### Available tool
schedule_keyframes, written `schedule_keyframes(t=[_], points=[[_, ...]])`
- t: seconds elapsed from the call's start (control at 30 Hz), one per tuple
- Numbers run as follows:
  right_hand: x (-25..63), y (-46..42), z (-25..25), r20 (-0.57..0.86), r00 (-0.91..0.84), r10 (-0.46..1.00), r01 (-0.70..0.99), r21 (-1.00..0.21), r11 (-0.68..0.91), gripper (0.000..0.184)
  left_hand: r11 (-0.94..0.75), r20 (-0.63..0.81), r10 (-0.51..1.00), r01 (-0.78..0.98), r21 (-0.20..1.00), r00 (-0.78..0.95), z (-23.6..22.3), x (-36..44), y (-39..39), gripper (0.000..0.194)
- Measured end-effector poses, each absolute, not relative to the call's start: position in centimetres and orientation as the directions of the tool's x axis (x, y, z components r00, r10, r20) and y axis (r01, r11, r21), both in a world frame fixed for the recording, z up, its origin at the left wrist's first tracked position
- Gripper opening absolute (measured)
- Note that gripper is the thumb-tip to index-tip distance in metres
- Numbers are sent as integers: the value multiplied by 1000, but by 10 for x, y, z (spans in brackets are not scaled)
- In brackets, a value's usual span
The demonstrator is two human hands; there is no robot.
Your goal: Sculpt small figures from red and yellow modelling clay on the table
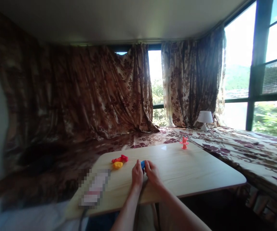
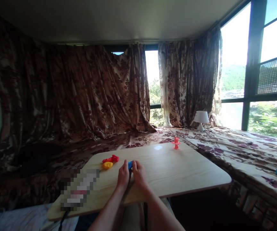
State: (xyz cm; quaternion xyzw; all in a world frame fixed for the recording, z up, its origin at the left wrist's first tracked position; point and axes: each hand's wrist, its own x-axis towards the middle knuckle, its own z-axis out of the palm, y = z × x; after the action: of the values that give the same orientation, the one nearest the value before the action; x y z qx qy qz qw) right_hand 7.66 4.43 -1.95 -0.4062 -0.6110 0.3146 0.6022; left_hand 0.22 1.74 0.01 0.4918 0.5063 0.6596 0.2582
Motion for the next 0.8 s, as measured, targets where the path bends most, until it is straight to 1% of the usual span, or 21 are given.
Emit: schedule_keyframes(t=[0.13, 0.23, 0.43, 0.57, 0.63, 0.8], points=[[83, 47, -17, 468, 131, 874, 109, -883, 457, 40, -380, 415, 861, 171, 909, -293, -2, 6, 16, 38], [84, 46, -16, 448, 176, 876, 96, -894, 438, 41, -381, 421, 869, 190, 905, -260, -4, 7, 14, 34], [81, 43, -18, 504, 101, 857, 38, -863, 503, 37, -375, 417, 863, 191, 907, -284, -3, 6, 13, 36], [81, 43, -18, 465, 145, 873, -5, -882, 470, 36, -374, 418, 859, 195, 907, -296, -4, 4, 17, 32], [81, 43, -17, 458, 127, 880, -10, -886, 463, 38, -382, 426, 848, 193, 904, -315, -5, 3, 18, 31], [84, 42, -13, 428, 84, 900, -49, -900, 432, 42, -387, 412, 864, 144, 911, -290, -3, 4, 16, 37]])
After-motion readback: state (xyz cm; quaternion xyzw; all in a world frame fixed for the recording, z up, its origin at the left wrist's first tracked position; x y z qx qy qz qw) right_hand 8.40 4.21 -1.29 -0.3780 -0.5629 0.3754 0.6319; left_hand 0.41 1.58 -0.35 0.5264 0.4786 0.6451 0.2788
